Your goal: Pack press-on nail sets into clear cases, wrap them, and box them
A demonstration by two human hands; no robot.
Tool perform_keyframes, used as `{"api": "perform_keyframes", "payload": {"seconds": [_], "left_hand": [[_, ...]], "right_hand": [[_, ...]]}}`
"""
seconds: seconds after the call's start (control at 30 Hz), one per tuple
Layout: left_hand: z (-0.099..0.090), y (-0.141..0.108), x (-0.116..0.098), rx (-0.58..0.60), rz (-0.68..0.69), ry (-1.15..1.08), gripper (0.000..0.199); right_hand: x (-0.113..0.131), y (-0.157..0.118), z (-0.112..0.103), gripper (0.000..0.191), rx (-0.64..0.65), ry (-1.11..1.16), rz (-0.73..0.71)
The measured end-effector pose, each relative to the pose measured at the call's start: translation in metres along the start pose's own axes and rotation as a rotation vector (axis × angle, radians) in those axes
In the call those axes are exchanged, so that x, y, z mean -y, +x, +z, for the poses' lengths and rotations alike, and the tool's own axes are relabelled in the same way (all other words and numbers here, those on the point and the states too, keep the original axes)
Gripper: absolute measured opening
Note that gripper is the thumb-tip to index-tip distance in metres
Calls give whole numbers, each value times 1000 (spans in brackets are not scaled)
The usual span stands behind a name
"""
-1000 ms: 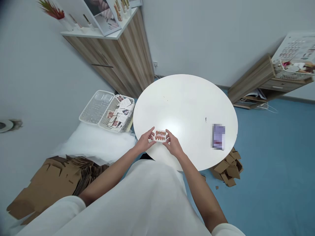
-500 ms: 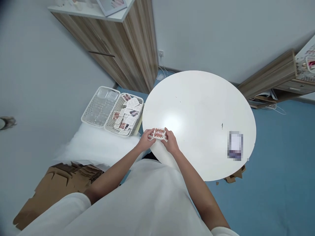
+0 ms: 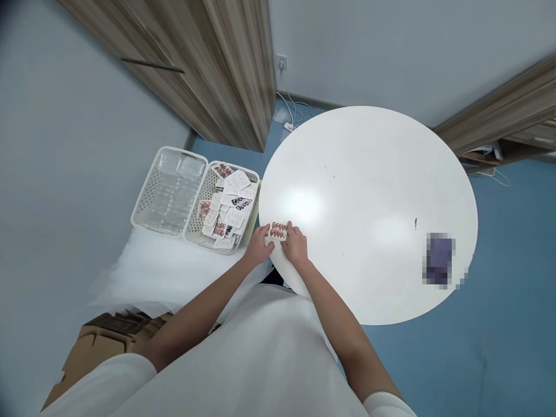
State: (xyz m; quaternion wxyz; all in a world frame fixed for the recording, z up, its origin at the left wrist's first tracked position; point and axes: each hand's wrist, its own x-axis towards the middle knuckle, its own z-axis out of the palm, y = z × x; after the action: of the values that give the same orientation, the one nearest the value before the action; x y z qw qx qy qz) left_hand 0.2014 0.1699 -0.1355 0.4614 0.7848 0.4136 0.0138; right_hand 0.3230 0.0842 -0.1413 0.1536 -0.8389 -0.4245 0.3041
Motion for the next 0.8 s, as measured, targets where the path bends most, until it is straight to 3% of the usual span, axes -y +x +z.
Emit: {"api": "perform_keyframes", "payload": {"seconds": [0.2, 0.33, 0.8], "left_hand": [[2, -11, 5, -27, 130, 102, 55], [1, -12, 7, -23, 225, 229, 56], [-6, 2, 3, 8, 272, 340, 60]], "right_hand": [[-3, -29, 3, 56, -120, -118, -96], [-1, -40, 6, 47, -85, -224, -185], [7, -17, -1, 54, -51, -279, -158]]}}
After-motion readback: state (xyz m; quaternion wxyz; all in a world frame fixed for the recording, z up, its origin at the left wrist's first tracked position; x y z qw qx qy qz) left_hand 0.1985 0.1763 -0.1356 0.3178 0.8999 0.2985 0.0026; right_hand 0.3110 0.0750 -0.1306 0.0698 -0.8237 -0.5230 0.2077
